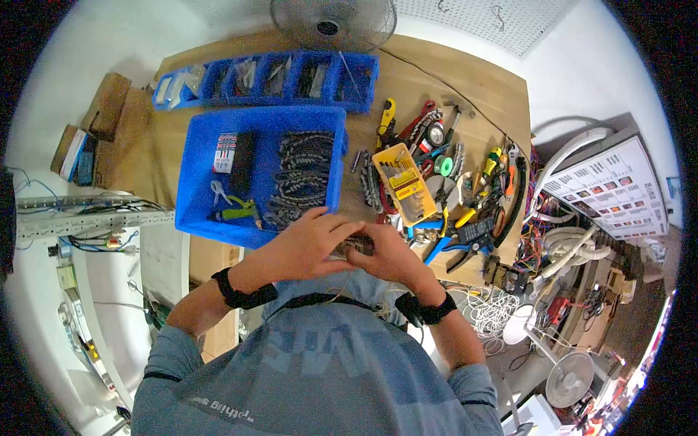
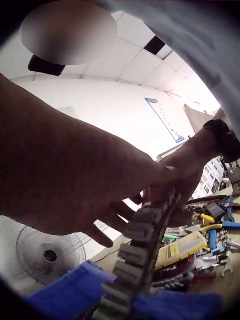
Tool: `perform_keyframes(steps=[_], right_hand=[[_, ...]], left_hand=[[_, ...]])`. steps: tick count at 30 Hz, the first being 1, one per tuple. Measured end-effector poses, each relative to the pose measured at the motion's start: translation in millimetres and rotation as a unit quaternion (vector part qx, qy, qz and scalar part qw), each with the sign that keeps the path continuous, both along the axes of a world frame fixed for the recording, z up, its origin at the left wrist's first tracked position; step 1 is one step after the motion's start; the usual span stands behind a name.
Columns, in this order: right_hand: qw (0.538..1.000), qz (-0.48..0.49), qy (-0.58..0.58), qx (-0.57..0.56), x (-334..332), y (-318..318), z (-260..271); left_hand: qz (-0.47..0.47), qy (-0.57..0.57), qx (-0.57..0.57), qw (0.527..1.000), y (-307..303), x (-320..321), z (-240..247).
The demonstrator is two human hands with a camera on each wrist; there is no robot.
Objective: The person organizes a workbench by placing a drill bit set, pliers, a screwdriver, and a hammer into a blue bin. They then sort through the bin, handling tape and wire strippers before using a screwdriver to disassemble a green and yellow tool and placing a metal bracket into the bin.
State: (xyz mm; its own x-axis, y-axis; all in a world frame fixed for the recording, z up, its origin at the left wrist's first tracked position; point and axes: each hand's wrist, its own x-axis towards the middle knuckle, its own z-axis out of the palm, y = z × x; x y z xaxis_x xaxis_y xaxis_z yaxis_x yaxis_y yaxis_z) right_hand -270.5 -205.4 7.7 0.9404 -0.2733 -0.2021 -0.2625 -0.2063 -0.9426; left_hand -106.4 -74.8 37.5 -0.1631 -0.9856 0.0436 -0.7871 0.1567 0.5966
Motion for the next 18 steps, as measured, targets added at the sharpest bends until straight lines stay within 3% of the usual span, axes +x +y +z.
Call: perform_keyframes(steps=[2, 6, 8, 9, 11, 14, 18], right_hand=[[0.999, -0.020, -0.036, 0.014, 6.1, 11.5, -2.8], [0.998, -0.016, 0.064, 0.020, 21.0, 29.3, -4.7], [0.998, -0.059, 0.021, -0.023, 31.9, 41.1, -8.1], [0.997, -0.070, 0.027, -0.028, 32.8, 42.2, -11.0], [0.989, -0.138, 0.024, -0.056, 32.2, 41.8, -13.4], [0.971, -0.224, 0.058, -0.065, 16.5, 44.9, -19.0], [0.945, -0.312, 0.086, -0.053, -12.2, 62.9, -17.8]], left_hand=[[-0.007, -0.021, 0.107, 0.994, 16.7, 18.5, -0.4], [0.004, -0.008, 0.049, 0.999, 52.0, 51.5, -25.6], [0.041, 0.041, 0.187, 0.981, 59.7, 68.2, -21.7], [0.028, 0.046, 0.183, 0.982, 63.0, 77.6, -26.0], [0.090, 0.049, 0.241, 0.965, 65.5, 99.1, -41.3], [0.095, -0.028, 0.182, 0.978, 55.7, 133.2, -58.5], [0.112, -0.033, 0.171, 0.978, 25.0, 172.7, -122.9]])
